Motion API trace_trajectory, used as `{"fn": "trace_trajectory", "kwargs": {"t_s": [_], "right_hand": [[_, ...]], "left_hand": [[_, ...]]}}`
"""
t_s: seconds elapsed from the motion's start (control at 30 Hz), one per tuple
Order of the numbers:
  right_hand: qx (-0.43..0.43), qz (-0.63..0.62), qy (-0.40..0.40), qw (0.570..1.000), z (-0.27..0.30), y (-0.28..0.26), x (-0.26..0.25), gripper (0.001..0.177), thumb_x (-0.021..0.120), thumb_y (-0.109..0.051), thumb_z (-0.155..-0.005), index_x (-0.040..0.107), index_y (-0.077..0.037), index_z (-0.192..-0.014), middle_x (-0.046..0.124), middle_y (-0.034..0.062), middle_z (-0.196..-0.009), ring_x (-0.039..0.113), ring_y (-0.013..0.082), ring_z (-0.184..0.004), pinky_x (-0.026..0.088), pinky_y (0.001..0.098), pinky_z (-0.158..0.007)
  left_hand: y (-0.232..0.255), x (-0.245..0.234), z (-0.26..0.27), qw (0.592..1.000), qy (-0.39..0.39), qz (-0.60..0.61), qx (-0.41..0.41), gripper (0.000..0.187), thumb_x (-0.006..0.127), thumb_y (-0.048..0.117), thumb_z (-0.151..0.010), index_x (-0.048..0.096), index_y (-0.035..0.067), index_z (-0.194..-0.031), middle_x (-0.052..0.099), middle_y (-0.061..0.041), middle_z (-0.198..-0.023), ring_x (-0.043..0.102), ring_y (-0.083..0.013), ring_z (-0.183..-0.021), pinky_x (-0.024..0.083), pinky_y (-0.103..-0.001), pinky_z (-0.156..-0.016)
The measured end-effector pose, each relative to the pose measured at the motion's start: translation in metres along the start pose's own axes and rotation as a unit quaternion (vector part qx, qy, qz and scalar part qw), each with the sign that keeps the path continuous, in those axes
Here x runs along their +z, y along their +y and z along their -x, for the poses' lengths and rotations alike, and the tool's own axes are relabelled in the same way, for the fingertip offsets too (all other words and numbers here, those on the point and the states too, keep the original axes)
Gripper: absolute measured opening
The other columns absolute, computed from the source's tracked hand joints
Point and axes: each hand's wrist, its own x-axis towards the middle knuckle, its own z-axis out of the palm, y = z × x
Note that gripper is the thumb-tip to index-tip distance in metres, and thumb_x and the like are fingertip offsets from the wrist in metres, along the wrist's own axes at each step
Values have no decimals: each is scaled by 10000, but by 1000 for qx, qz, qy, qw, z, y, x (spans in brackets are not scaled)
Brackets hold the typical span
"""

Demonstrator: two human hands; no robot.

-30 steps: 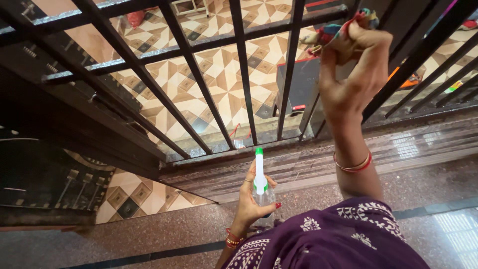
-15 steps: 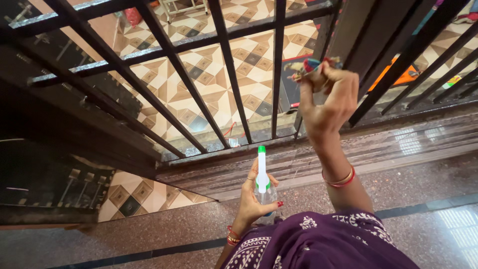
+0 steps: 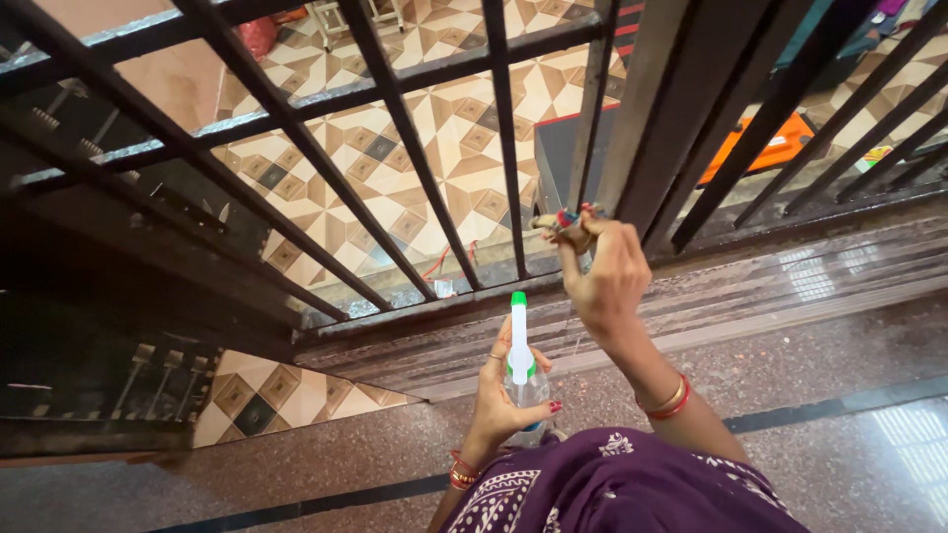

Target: The person cleans the metal bars of a gate using a cloth and a spray bottle, wiping the vertical bars and the latch mechanism.

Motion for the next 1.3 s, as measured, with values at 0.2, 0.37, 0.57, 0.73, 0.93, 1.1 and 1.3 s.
{"fn": "trace_trajectory", "kwargs": {"t_s": [0.2, 0.37, 0.57, 0.73, 0.93, 1.1, 1.3], "right_hand": [[26, 2, -59, 998, 19, 10, -5, 376, 867, -121, -797, 604, -24, -1048, 716, 113, -975, 687, 283, -867, 549, 385, -711], [45, 8, -117, 992, 34, 22, -3, 372, 846, -183, -818, 629, -42, -1085, 709, 99, -881, 695, 269, -836, 545, 383, -669], [76, 16, -238, 968, 39, 34, -14, 350, 808, -209, -844, 674, -57, -1129, 703, 99, -824, 683, 255, -794, 532, 385, -644], [12, -6, -139, 990, 20, 27, -40, 318, 756, -62, -785, 779, -175, -1081, 712, 69, -1070, 645, 259, -1010, 555, 380, -815], [-20, -130, -118, 984, -3, -4, -53, 492, 738, 120, -740, 787, -146, -1150, 609, 104, -1193, 635, 258, -1037, 586, 352, -885], [6, -217, -89, 972, -14, -29, -45, 444, 773, 125, -817, 772, -121, -1186, 633, 89, -1170, 700, 209, -938, 592, 296, -813], [-80, -181, -12, 980, -28, -56, -22, 418, 785, 117, -873, 740, -71, -1243, 595, 170, -1279, 674, 293, -1095, 624, 330, -918]], "left_hand": [[-7, 13, -2, 1000, 0, -9, 15, 1201, 870, 67, -639, 230, 17, -1655, 659, -54, -1029, 631, -151, -1004, 494, -314, -981], [-7, 22, 0, 1000, 9, -18, 22, 1196, 876, 72, -633, 237, 28, -1644, 666, -58, -1041, 627, -150, -1013, 486, -316, -995], [6, 32, 5, 999, 29, -28, 9, 1185, 863, 92, -648, 245, 31, -1657, 669, -60, -1011, 624, -156, -1007, 495, -316, -990], [14, 31, 12, 996, 58, -68, 11, 1186, 872, 110, -636, 255, 32, -1647, 681, -55, -1006, 635, -153, -996, 490, -312, -986], [17, 21, 21, 992, 87, -86, 12, 1214, 886, 103, -616, 254, 29, -1650, 687, -62, -999, 661, -168, -1019, 483, -327, -1028], [21, 11, 27, 993, 99, -66, -6, 1216, 886, 100, -613, 243, 32, -1643, 681, -53, -1001, 667, -167, -1022, 507, -335, -1012], [25, -11, 33, 992, 106, -71, 6, 1201, 864, 86, -623, 241, 32, -1648, 678, -53, -1001, 657, -165, -1019, 498, -334, -1019]]}}
